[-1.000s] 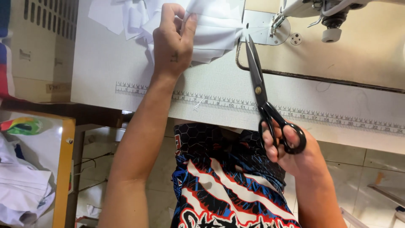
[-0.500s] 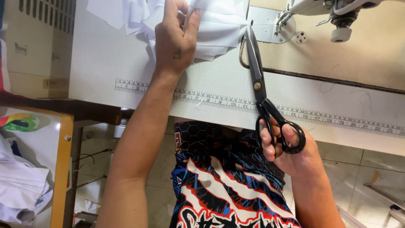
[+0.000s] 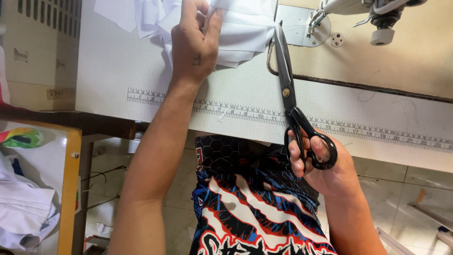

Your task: The person uses black-handled scissors to trim the edges of white fabric pieces on a sewing machine table. They repeatedly pick up fabric pieces, cut along the edges, and place the trimmed pieces back on the table.

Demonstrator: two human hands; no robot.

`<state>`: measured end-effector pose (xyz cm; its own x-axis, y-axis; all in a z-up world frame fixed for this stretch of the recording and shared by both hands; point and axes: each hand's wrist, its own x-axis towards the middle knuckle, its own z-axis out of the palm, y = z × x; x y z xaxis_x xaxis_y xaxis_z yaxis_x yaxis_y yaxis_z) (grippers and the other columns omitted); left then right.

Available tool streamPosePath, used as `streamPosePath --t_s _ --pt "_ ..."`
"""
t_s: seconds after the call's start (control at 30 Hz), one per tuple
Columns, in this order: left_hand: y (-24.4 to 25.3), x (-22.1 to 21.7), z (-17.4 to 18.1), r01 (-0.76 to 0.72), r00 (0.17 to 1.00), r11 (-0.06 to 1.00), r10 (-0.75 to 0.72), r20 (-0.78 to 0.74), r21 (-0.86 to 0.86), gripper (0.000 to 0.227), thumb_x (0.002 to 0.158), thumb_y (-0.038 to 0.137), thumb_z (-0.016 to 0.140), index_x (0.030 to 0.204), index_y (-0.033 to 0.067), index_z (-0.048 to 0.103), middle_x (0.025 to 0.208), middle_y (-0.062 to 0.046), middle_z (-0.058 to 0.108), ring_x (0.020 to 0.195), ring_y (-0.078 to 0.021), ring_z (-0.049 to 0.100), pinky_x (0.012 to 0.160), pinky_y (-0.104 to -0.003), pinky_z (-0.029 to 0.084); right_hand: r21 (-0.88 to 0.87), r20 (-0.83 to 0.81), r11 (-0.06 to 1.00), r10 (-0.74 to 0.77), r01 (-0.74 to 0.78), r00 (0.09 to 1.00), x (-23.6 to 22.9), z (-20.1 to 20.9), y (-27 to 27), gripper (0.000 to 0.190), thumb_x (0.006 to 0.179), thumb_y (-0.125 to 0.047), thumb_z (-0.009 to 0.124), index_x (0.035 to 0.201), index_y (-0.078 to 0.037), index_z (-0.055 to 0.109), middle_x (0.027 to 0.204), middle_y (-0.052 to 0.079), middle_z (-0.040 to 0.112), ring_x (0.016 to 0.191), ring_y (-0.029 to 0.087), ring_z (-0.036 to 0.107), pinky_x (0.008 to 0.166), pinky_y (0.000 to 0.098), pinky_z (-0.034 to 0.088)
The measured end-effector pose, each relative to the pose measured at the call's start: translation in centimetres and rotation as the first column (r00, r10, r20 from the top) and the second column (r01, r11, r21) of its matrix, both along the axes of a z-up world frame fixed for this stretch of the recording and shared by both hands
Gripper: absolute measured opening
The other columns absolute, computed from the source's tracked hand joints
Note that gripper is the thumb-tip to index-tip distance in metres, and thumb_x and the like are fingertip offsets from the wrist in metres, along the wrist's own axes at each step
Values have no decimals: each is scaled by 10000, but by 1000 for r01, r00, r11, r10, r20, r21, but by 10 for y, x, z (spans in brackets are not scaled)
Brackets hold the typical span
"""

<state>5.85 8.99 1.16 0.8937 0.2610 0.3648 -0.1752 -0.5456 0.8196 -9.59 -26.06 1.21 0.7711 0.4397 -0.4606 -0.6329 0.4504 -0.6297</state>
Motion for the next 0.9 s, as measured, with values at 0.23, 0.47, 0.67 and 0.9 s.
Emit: streamPosePath --t_s 0.23,0.47,0.67,0.9 --pt "0 2 -3 -5 1000 1000 5 24 12 268 1144 382 617 1074 129 559 767 -35 742 576 -185 653 579 -397 526 14 -14 1000 13 -12 1000 -1 -11 -4 699 1031 -420 849 1409 119 616 974 138 700 677 199 678 531 272 538" --pt "0 1 -1 -14 1000 1000 14 12 7 250 1135 371 617 1071 136 562 758 -22 729 597 -197 669 604 -406 527 30 -16 1000 7 -7 1000 -4 -8 -2 685 1020 -393 862 1396 125 621 965 155 700 668 220 682 511 282 546" --pt "0 3 -4 -12 1000 1000 12 13 2 264 1132 374 630 1086 117 591 750 -32 743 620 -208 709 608 -407 550 12 -17 1000 2 -1 1000 -2 -10 -3 726 1004 -418 880 1402 128 616 966 144 701 671 209 683 507 277 551" --pt "0 2 -5 -18 1000 1000 18 10 18 250 1139 369 634 1074 141 554 735 -16 707 560 -197 614 602 -412 503 -3 -14 1000 -2 2 1000 8 -6 9 649 1022 -377 845 1376 119 624 967 147 703 660 199 678 521 266 550"
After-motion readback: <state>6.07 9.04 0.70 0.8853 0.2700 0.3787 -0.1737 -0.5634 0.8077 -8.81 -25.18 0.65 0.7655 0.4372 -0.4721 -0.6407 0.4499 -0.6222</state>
